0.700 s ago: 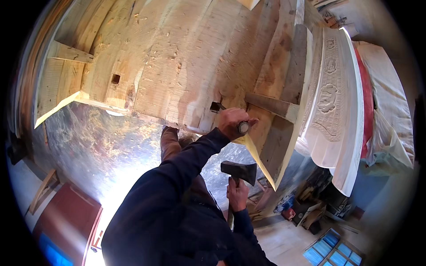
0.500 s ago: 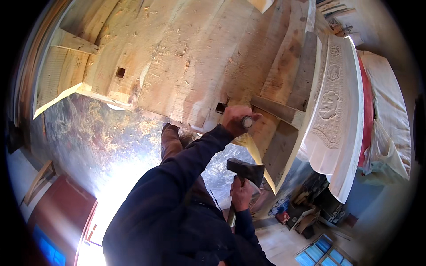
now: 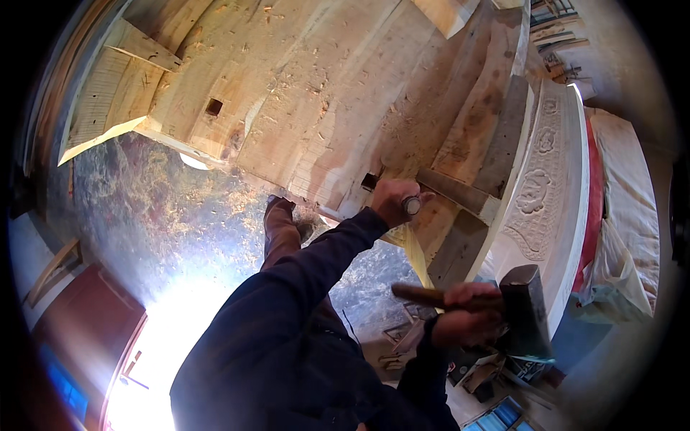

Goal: The person carves rectangular holes into a wooden board by placing a metal tool against the wood and striking it with an axe. They repeat this action at several pre-marked locations, clearing wood shavings from the workspace as they progress.

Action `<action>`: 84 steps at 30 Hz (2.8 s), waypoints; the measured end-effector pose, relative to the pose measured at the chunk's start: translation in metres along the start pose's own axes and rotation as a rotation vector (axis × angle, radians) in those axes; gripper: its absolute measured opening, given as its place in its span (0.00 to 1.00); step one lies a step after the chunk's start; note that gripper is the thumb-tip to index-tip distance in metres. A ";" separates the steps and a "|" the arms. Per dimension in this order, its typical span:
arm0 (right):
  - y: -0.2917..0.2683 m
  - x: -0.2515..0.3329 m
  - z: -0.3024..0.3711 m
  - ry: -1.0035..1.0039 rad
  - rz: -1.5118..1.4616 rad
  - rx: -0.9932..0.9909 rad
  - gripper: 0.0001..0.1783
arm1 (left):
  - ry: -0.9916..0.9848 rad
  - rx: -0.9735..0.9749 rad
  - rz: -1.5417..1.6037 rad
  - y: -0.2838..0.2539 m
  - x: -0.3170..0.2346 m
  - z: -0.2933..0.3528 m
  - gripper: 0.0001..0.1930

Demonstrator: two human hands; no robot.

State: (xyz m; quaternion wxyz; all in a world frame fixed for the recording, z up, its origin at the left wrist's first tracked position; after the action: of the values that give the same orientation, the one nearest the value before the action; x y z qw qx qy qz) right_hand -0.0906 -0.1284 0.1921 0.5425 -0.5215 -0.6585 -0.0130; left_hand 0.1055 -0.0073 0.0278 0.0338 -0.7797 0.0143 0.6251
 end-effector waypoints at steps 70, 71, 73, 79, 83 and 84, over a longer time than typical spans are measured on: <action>0.010 -0.119 0.167 0.522 0.134 0.632 0.15 | -0.046 0.117 -0.063 0.005 0.000 -0.004 0.21; 0.015 -0.114 0.166 0.392 0.171 0.671 0.15 | 0.010 0.051 -0.062 -0.006 -0.007 0.002 0.21; 0.011 -0.120 0.175 0.326 0.202 0.647 0.16 | 0.191 0.117 -0.027 -0.010 -0.007 0.031 0.18; -0.002 -0.128 0.198 0.409 0.210 0.633 0.11 | -0.511 0.045 0.113 0.006 0.093 -0.064 0.21; -0.002 -0.136 0.202 0.397 0.159 0.573 0.14 | -0.672 0.081 0.354 -0.009 0.088 -0.057 0.24; 0.002 -0.133 0.201 0.297 0.218 0.614 0.12 | -0.690 0.098 0.373 -0.008 0.081 -0.061 0.25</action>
State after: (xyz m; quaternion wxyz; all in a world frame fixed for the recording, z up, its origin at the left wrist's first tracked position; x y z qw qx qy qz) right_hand -0.2482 -0.0995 0.0118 0.7618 -0.3937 -0.4863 0.1678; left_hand 0.1833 -0.0025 -0.0379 -0.0403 -0.5053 0.1731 0.8444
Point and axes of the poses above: each hand's wrist, its own z-axis away from the middle knuckle, its own y-axis out of the palm, x = y × z, the point moved 10 cm from there along -z, towards the middle knuckle, and after that the axes turned 12 degrees about -y, right-handed, at the moved point
